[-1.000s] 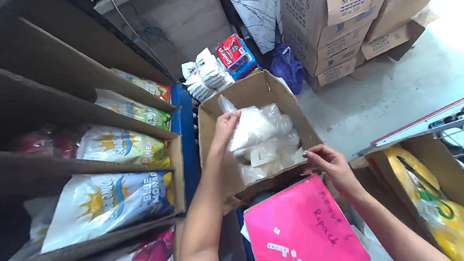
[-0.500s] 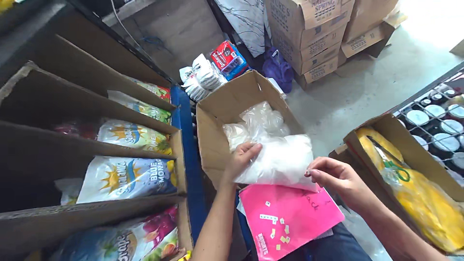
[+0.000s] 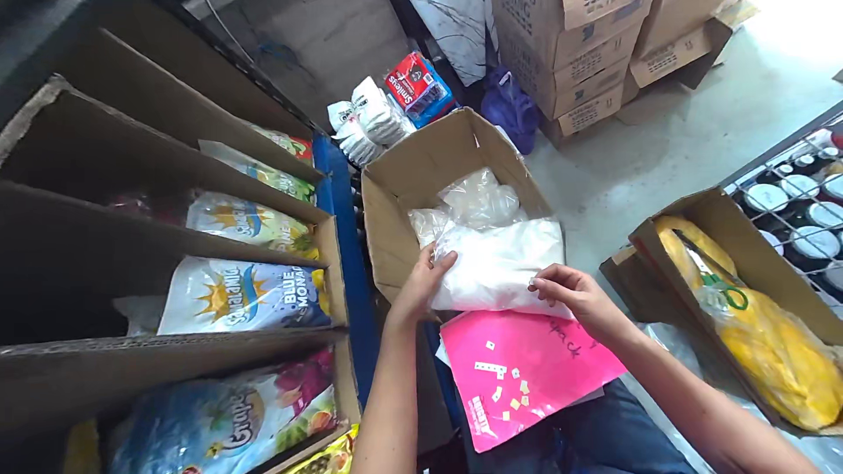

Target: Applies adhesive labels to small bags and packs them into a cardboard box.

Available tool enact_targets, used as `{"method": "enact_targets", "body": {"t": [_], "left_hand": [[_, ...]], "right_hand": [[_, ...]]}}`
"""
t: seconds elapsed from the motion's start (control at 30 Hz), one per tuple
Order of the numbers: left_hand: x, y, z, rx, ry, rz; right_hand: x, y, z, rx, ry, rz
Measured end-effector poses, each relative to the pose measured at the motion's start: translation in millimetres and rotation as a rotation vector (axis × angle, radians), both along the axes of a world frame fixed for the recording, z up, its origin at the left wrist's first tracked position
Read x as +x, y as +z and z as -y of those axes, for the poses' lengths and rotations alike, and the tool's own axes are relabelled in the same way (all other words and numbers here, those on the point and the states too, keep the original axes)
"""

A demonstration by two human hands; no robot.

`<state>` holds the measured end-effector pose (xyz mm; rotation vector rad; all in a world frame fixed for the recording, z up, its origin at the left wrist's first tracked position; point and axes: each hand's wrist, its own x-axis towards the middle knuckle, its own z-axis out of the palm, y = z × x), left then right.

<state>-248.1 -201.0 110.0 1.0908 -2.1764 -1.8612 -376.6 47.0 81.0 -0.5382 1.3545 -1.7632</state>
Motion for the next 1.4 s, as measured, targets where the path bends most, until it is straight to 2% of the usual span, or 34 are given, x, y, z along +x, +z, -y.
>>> {"method": "enact_targets", "body": {"t": [0.13, 0.27, 0.37, 0.53, 0.63, 0.77, 0.97, 1.2, 1.4], "left_hand": [[-14, -3, 3, -0.009, -0.015, 0.149], [-26, -20, 8, 0.01, 0.106, 0.155], [-29, -29, 8, -0.087, 0.198, 0.165], [-24, -42, 19, -0.373, 0.2, 0.32], [-24, -42, 18, -0.295, 0.233, 0.342], [-20, -33, 13, -0.039, 0.262, 0.219], [-14, -25, 7, -0.012, 0.212, 0.092], [-13, -24, 5, -0.02, 0.206, 0.037], [-12, -25, 4, -0.038, 0.198, 0.033]], "right_hand": [[0, 1, -5, 0.01, 0.0, -0.01], [-2, 1, -10, -0.004, -0.022, -0.025], [-6, 2, -16, -0.003, -0.05, -0.036], [-12, 3, -26, 0.02, -0.101, -0.029], [-14, 10, -23, 0.028, -0.078, -0.042], [-27, 26, 0, 0.131, 0.054, -0.218], [-46, 44, 54, 0.348, 0.39, -0.566], [-42, 38, 84, 0.539, 0.487, -0.762], [-24, 36, 94, 0.648, 0.435, -1.045]]}}
